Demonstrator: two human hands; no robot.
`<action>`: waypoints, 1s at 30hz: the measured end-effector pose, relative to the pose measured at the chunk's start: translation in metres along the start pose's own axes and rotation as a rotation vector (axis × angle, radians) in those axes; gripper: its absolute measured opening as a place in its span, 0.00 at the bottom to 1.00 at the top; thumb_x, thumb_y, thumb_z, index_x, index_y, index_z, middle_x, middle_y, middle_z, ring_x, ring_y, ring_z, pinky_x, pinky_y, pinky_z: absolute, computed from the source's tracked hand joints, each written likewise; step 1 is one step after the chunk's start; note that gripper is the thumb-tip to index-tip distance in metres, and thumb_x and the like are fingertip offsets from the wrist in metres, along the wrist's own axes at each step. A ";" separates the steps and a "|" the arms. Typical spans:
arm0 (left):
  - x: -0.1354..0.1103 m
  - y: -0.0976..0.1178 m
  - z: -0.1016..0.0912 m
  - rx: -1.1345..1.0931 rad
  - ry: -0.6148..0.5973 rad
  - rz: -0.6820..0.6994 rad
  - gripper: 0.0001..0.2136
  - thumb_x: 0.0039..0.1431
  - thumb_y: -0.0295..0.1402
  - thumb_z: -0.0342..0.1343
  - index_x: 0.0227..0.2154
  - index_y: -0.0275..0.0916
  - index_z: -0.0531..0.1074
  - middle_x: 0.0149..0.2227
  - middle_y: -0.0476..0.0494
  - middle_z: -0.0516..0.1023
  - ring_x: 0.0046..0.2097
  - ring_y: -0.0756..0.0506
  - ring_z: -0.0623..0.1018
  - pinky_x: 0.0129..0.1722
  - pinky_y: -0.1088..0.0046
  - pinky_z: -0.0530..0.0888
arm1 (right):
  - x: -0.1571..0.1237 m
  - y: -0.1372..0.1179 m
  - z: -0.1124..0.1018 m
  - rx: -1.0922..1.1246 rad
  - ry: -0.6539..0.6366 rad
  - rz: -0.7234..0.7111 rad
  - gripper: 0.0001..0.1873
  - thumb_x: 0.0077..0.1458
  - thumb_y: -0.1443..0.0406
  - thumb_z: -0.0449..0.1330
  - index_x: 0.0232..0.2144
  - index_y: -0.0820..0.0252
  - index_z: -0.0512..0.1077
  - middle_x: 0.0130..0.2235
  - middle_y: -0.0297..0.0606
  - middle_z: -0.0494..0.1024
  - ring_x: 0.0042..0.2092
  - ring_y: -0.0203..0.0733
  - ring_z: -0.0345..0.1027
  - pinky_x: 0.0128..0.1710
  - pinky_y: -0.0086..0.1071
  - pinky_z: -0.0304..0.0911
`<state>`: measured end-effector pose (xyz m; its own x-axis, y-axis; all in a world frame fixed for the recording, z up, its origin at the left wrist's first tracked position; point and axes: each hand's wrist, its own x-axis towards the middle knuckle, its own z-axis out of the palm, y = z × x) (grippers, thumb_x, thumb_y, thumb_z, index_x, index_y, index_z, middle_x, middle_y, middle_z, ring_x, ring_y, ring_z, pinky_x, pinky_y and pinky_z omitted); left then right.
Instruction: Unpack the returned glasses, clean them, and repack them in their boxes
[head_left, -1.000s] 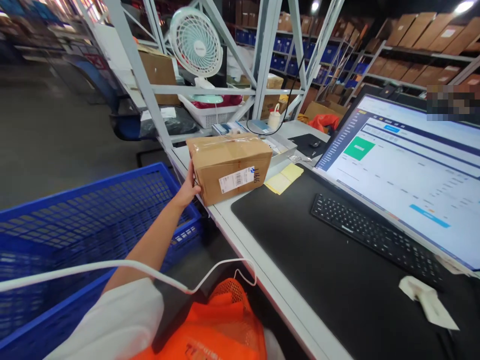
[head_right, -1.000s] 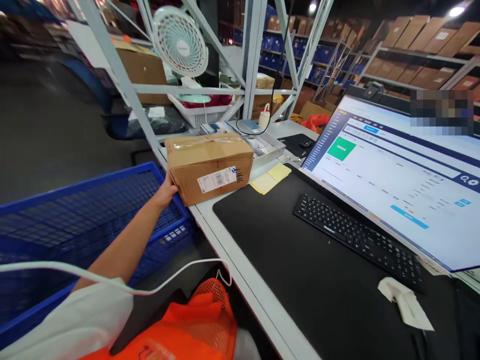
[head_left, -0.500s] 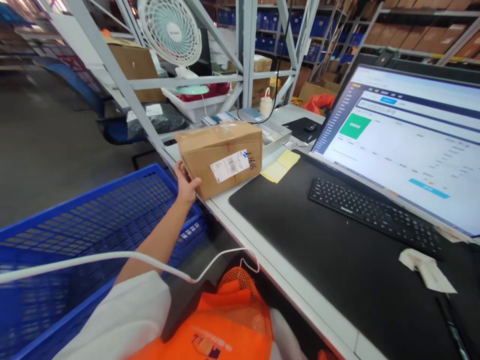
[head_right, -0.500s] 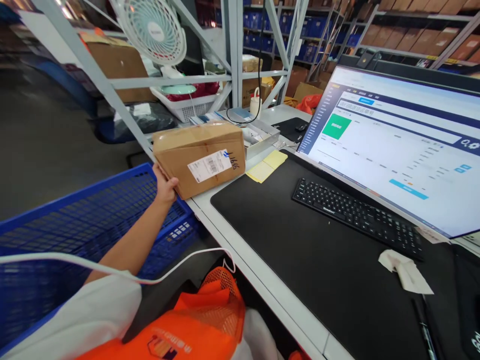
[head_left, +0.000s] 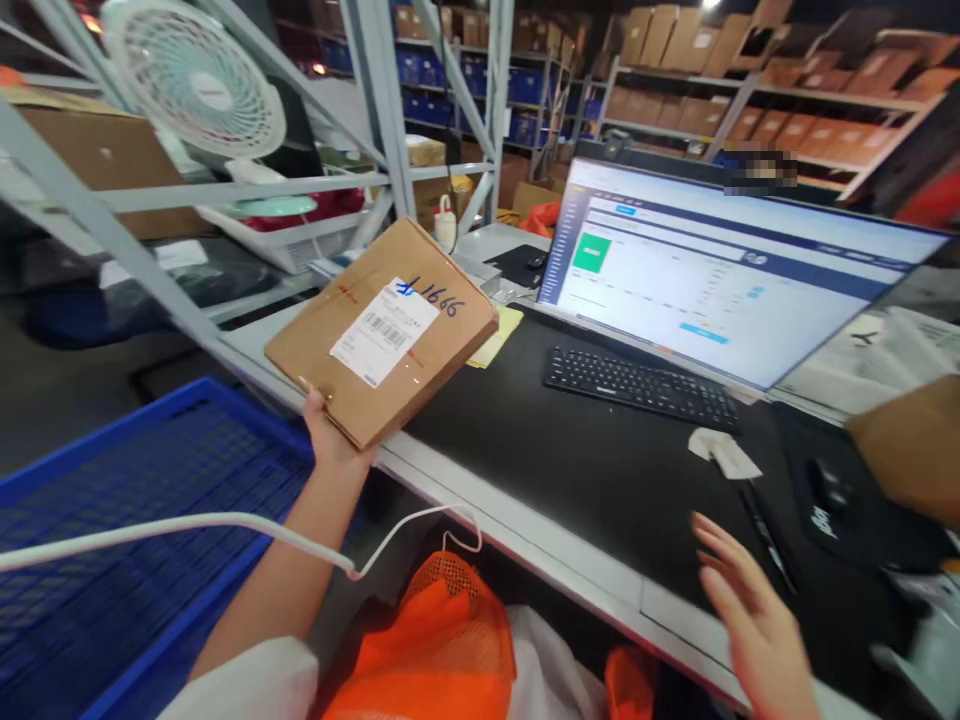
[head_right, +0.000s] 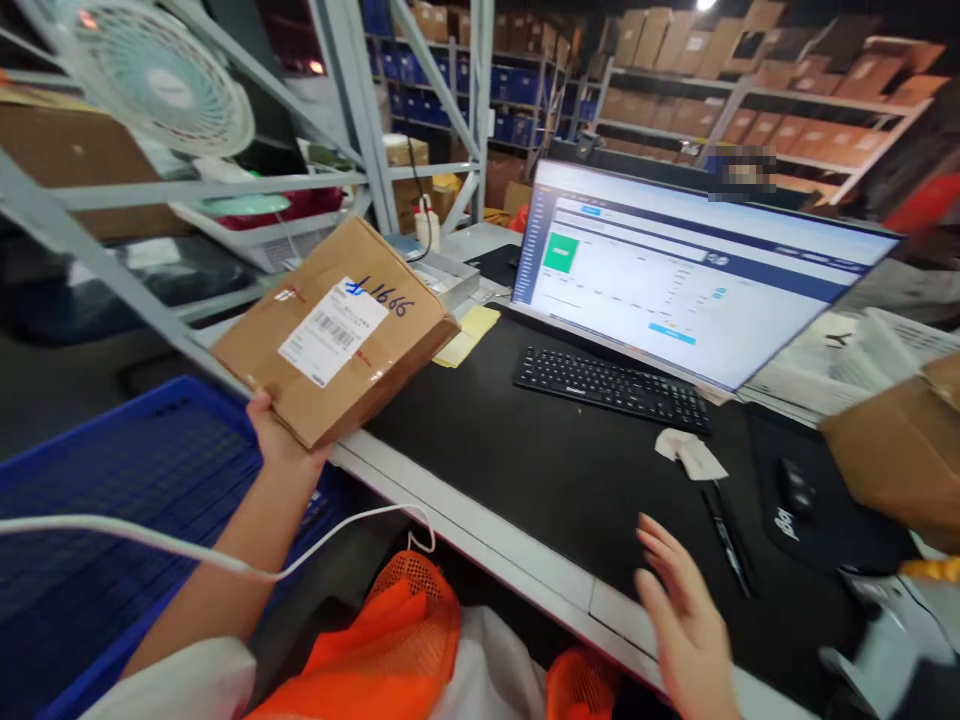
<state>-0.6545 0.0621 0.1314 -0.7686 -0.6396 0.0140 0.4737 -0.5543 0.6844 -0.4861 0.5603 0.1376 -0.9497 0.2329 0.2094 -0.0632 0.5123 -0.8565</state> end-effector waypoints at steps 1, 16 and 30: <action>-0.010 -0.013 0.007 0.009 -0.013 -0.030 0.22 0.49 0.51 0.60 0.43 0.44 0.77 0.45 0.50 0.84 0.54 0.39 0.79 0.50 0.64 0.80 | 0.007 -0.014 0.021 0.101 -0.073 -0.025 0.24 0.58 0.49 0.62 0.54 0.46 0.74 0.63 0.44 0.71 0.63 0.59 0.66 0.59 0.56 0.67; -0.161 -0.114 0.068 0.105 -0.835 -0.381 0.49 0.40 0.61 0.68 0.67 0.62 0.57 0.64 0.46 0.71 0.68 0.30 0.67 0.64 0.48 0.71 | 0.063 -0.057 0.121 1.023 0.351 0.210 0.53 0.40 0.31 0.60 0.59 0.58 0.69 0.54 0.48 0.79 0.59 0.62 0.70 0.60 0.58 0.65; -0.116 -0.111 0.122 0.174 -1.170 -0.730 0.38 0.51 0.59 0.64 0.61 0.43 0.70 0.63 0.37 0.73 0.69 0.28 0.64 0.67 0.50 0.65 | 0.071 -0.091 0.023 1.018 0.182 0.271 0.29 0.47 0.53 0.69 0.50 0.54 0.70 0.53 0.40 0.80 0.54 0.57 0.75 0.54 0.52 0.73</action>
<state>-0.6702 0.2627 0.1426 -0.7667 0.6232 0.1544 -0.1788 -0.4382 0.8809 -0.5547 0.5111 0.2197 -0.9159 0.3982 -0.0517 -0.1631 -0.4865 -0.8583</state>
